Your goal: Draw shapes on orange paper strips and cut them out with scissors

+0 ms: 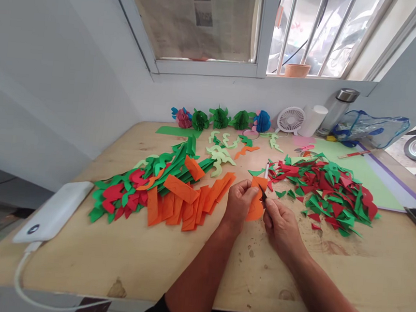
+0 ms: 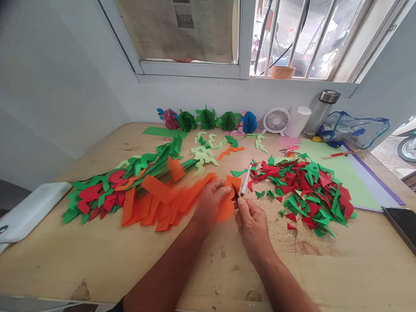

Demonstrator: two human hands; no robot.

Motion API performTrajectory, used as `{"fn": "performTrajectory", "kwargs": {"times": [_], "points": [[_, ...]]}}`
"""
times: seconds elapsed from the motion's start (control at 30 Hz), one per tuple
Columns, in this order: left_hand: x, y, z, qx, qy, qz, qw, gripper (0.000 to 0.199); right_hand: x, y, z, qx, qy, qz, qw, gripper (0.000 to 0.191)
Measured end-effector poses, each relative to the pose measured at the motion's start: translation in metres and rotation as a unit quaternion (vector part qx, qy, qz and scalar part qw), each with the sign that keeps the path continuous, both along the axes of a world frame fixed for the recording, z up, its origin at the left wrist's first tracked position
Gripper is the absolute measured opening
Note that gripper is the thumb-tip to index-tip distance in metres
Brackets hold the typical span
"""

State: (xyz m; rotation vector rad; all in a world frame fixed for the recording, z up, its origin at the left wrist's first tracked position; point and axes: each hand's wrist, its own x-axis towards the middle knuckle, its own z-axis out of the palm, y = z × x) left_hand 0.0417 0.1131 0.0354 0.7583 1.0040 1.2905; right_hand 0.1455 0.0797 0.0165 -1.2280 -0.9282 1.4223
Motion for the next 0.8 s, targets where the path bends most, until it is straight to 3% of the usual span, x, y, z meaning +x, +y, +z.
{"fn": "performTrajectory", "kwargs": {"times": [0.2, 0.5, 0.8], "points": [[0.0005, -0.0003, 0.0025, 0.026, 0.003, 0.01, 1.0, 0.02, -0.0011, -0.0002, 0.0039, 0.003, -0.026, -0.006, 1.0, 0.054], [0.0004, 0.005, -0.0067, 0.037, 0.029, 0.03, 0.998, 0.02, -0.0009, -0.0017, 0.0062, -0.009, -0.045, 0.01, 0.999, 0.055], [-0.0027, 0.0045, -0.0052, 0.044, 0.059, 0.003, 0.997, 0.025, 0.0006, 0.0008, -0.0007, -0.01, -0.015, 0.002, 1.0, 0.05]]}}
